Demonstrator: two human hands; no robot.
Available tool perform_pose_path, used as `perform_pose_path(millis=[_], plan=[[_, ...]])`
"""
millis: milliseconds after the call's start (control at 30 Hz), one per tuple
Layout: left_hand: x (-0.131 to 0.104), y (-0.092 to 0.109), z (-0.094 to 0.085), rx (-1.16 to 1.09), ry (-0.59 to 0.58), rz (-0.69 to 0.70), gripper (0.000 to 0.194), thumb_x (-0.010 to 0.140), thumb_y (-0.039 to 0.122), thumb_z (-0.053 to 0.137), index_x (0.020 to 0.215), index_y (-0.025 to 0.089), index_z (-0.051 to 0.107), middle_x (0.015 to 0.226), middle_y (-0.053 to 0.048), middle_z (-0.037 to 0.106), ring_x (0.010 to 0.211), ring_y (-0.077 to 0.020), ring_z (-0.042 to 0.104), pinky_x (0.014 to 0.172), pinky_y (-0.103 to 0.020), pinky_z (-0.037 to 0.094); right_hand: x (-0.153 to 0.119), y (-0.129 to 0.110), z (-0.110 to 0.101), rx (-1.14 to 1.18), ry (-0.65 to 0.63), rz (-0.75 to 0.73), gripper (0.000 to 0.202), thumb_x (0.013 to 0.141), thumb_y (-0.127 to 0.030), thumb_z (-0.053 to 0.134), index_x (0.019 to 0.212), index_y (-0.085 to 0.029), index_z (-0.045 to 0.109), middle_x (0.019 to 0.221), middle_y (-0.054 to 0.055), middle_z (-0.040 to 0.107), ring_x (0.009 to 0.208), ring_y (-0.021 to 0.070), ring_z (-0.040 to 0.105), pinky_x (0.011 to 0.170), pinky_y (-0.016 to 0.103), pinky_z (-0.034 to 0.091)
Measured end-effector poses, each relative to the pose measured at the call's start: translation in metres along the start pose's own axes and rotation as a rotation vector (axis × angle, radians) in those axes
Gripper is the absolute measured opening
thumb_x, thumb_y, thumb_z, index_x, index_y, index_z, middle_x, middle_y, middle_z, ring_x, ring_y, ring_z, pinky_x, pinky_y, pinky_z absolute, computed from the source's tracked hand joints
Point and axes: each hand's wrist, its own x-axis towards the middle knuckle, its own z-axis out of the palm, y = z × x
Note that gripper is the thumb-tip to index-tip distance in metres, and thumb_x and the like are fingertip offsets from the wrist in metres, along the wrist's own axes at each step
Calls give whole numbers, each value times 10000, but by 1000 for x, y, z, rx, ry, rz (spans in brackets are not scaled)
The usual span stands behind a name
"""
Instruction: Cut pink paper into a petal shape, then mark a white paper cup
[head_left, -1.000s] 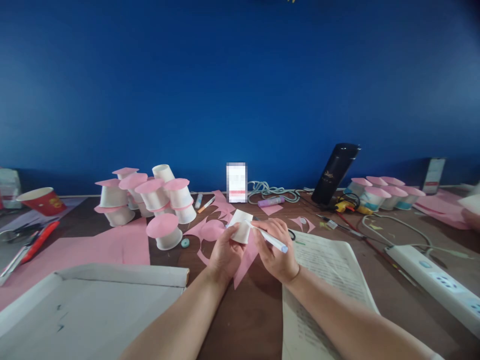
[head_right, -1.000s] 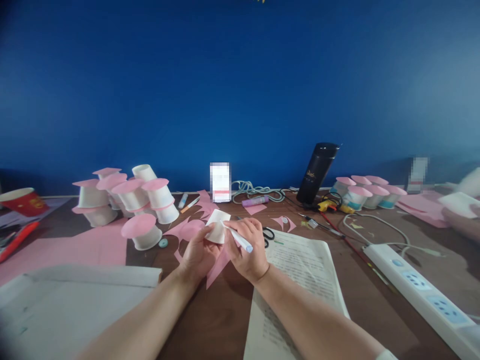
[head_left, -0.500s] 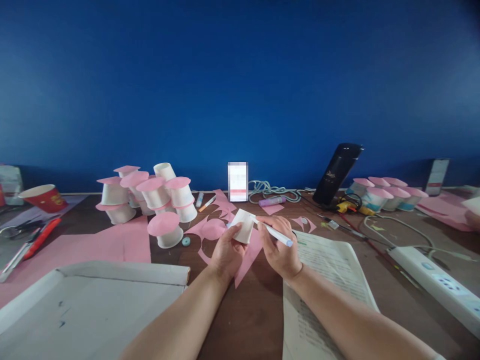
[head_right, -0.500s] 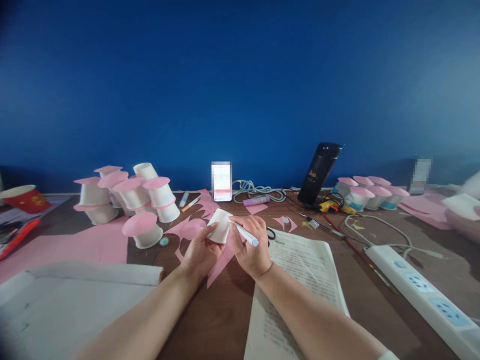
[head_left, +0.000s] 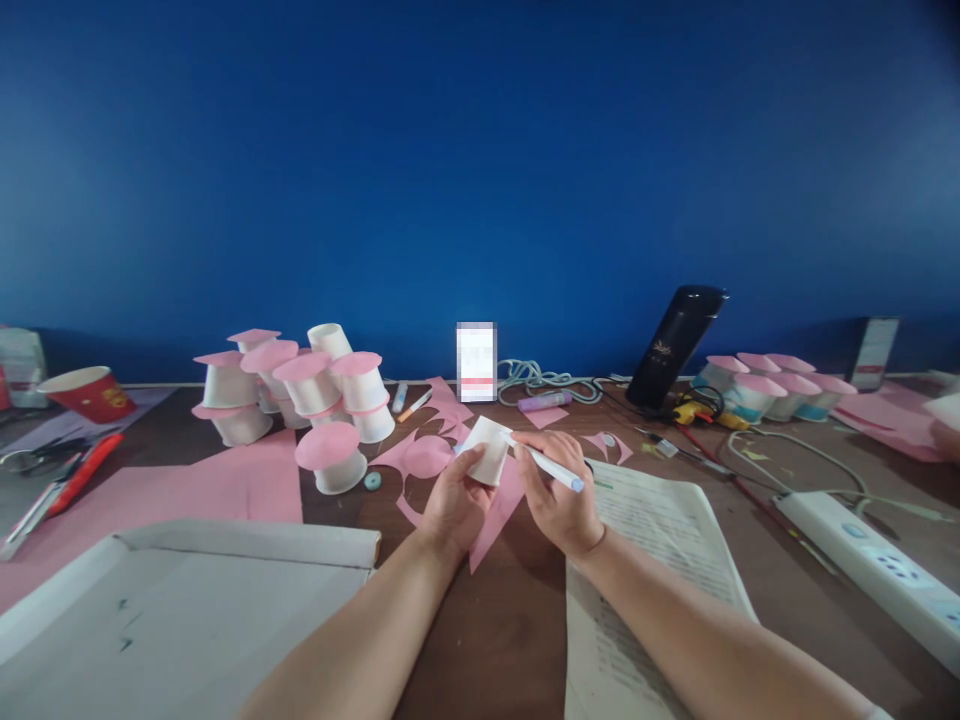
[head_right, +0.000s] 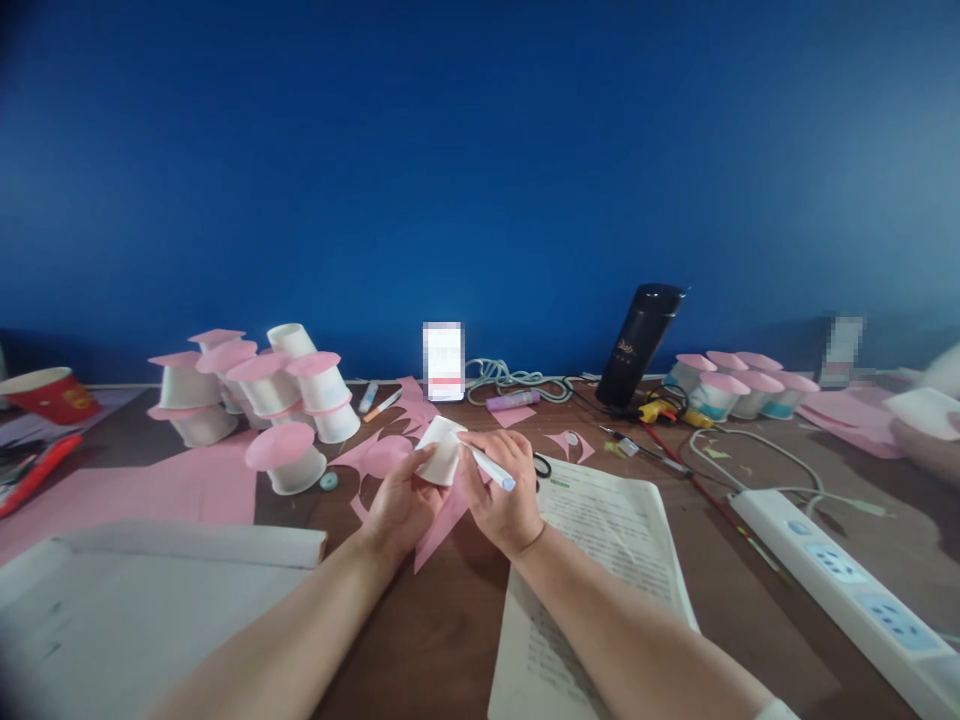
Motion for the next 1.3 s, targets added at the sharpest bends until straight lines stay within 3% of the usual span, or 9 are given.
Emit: perform_pose_path(millis=[467,633,967,1300], plan=[[-1,1,-2,3,-109,-28,127,762,107,654,886,87,669,852,-74,723,792,-141,682,822,-228,523,-2,-6,1,31,-36,-15,123,902,-221,523,971,-214,624,875,42,701,805,184,629,879,392,425],[-2,1,-2,19,-95,-15,77,764,101,644,836,88,669,806,-66,715,749,-129,674,793,-215,524,-3,-7,1,38,-43,-31,127,895,-206,532,988,-217,619,891,36,705,811,181,628,887,394,417],[-2,0,1,63,-51,51,217,756,90,647,973,94,661,959,-112,726,920,-182,678,874,-240,518,4,-5,-4,13,35,4,113,902,-213,525,971,-217,613,893,39,702,827,192,634,833,377,435],[-1,-3,-2,77,-138,28,243,756,93,642,998,102,665,977,-118,729,1015,-229,662,920,-298,516,3,-3,-2,-3,7,-9,125,899,-223,530,974,-223,631,877,31,704,840,188,648,866,379,433]])
